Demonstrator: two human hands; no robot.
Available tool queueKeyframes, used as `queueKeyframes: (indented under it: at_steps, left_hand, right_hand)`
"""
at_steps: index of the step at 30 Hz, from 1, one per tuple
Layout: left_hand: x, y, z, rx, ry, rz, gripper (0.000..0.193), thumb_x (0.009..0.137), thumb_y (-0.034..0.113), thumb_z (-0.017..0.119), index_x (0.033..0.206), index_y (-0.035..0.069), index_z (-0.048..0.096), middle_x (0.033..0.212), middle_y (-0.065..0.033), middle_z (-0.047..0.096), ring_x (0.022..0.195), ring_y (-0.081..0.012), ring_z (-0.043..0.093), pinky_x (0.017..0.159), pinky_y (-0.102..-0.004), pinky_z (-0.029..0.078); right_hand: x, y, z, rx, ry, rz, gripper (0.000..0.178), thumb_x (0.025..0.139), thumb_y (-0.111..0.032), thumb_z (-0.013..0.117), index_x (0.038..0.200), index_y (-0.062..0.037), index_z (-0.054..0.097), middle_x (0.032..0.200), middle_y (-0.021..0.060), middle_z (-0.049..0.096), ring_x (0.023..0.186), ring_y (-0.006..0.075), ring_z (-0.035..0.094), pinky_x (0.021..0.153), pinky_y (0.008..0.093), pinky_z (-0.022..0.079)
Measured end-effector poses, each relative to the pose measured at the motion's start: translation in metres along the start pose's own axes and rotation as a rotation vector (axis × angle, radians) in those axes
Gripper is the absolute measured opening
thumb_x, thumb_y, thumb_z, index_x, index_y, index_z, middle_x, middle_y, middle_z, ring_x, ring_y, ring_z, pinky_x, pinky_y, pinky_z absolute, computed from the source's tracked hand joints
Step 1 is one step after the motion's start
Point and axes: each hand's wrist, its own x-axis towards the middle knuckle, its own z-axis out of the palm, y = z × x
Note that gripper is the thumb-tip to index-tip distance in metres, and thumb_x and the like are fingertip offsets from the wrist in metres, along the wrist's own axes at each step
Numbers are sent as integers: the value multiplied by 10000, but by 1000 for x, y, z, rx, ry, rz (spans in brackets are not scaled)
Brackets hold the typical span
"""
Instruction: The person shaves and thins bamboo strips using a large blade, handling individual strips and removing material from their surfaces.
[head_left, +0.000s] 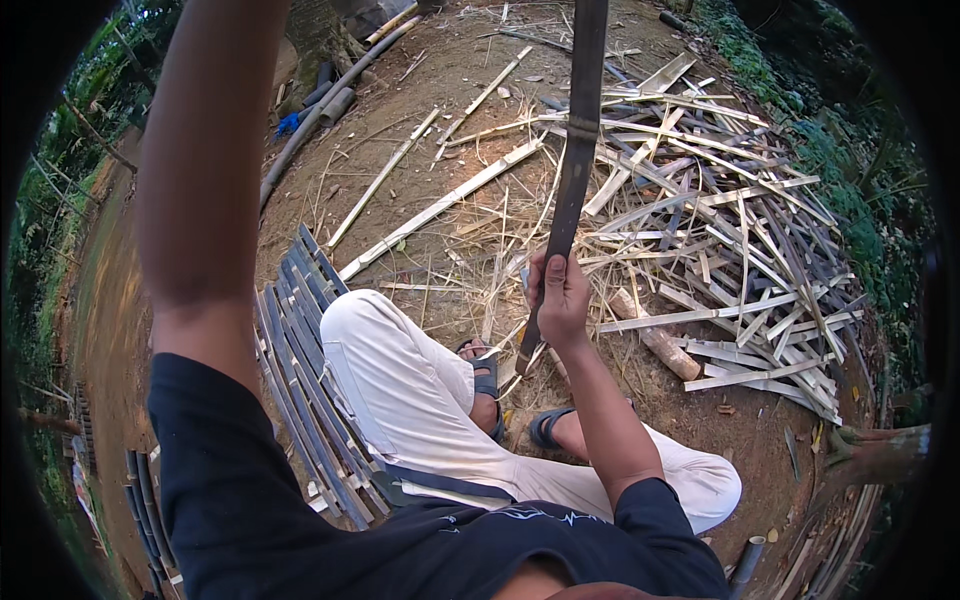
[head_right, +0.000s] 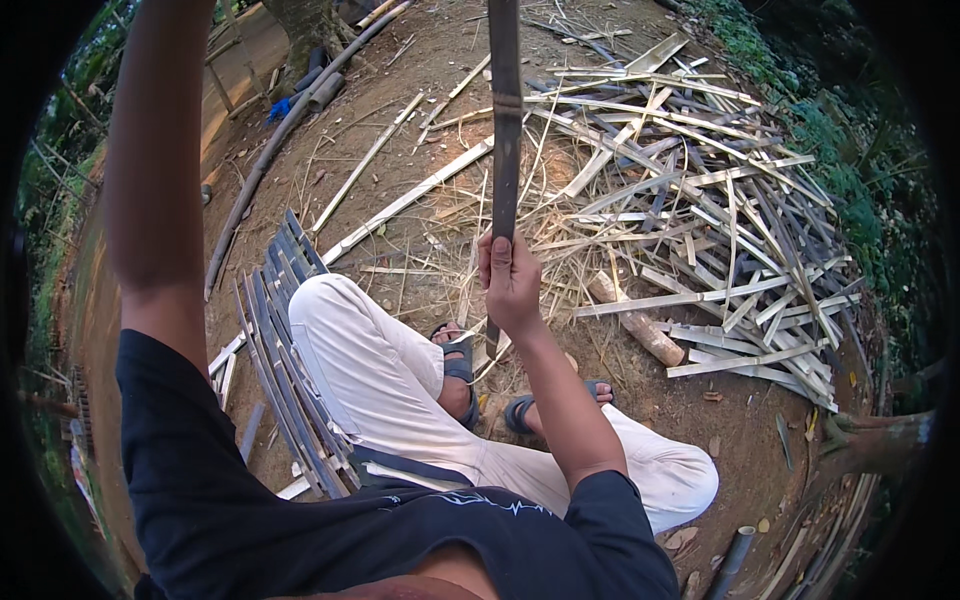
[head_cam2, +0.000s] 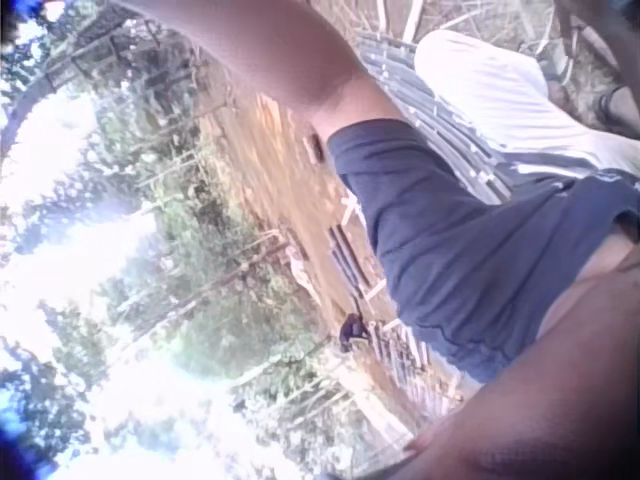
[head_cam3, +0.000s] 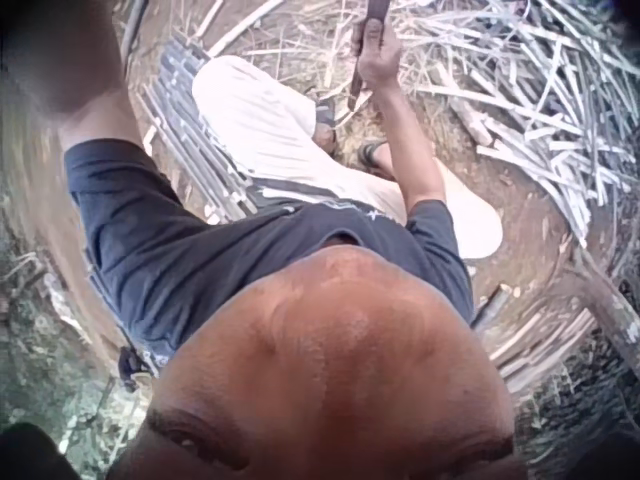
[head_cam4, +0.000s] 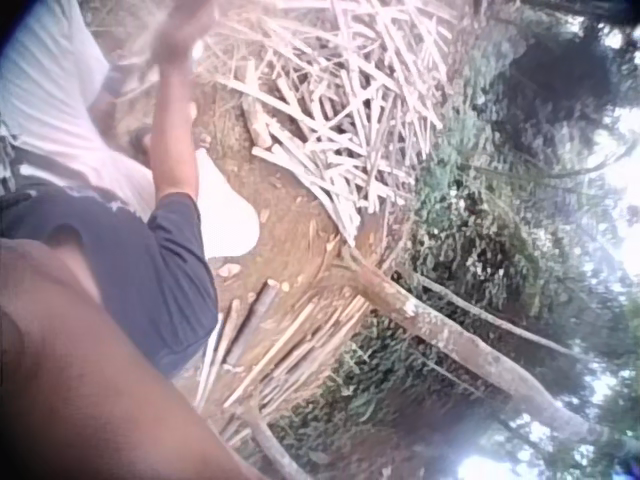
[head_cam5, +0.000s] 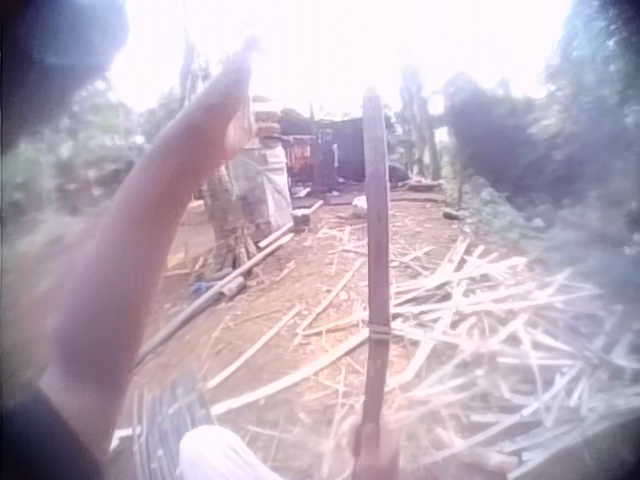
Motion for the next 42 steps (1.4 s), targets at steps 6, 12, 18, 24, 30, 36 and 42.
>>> queueKeyframes:
  at_steps: [6,12,18,24,30,36,42]
  left_hand:
    - [-243,-33,25,-55,-467,-785,647,1025,559,364,1235,-30,528,1106,-158,598,1060,-230,555,965,-376,430]
    - [-427,23,14,-793,-607,-1517,495,1079,436,344,1245,-3,501,960,-66,607,835,-130,609,791,-274,503]
    - [-432,44,-2,-868,-527,-1736,297,1076,379,409,965,109,468,648,52,349,431,-28,243,374,-222,187]
    - [-458,34,-30,-627,-550,-1990,285,1077,363,409,972,105,468,652,39,354,423,-36,256,367,-231,200]
    - [-471,28,-35,-613,-590,-2074,242,1066,263,404,1179,75,506,704,30,371,472,-47,303,402,-227,252]
    - [-459,37,-53,-517,-697,-1905,350,1026,109,444,1374,72,460,744,16,433,500,-55,355,429,-236,289]
    - [-416,54,-92,-525,-669,-1943,342,1040,117,451,1378,71,468,747,28,448,508,-42,340,422,-230,265]
  right_hand:
    - [52,-81,-30,411,80,158,381,1071,-426,367,1078,-65,490,631,-8,394,474,63,352,434,226,337]
    - [85,-72,-25,614,153,257,349,1076,-413,357,1060,-77,451,662,7,403,479,77,362,434,238,345]
    - [71,8,-30,464,172,443,462,1062,-454,373,1177,-31,519,853,96,629,788,205,633,719,358,521]
    - [-78,129,-118,-1258,-360,786,579,924,-417,642,1254,48,543,1200,282,607,1153,415,580,980,443,465]
    - [-163,170,-152,-1523,-366,733,820,774,-253,803,1414,-15,348,1278,211,502,1189,378,500,1008,462,450]
    - [-146,194,-147,-1360,-267,880,627,777,-197,720,1305,-4,442,1222,265,573,1180,426,550,987,493,456]
    - [-130,114,-128,-1122,135,892,403,782,-298,705,1019,15,613,944,256,684,889,423,671,815,481,514]
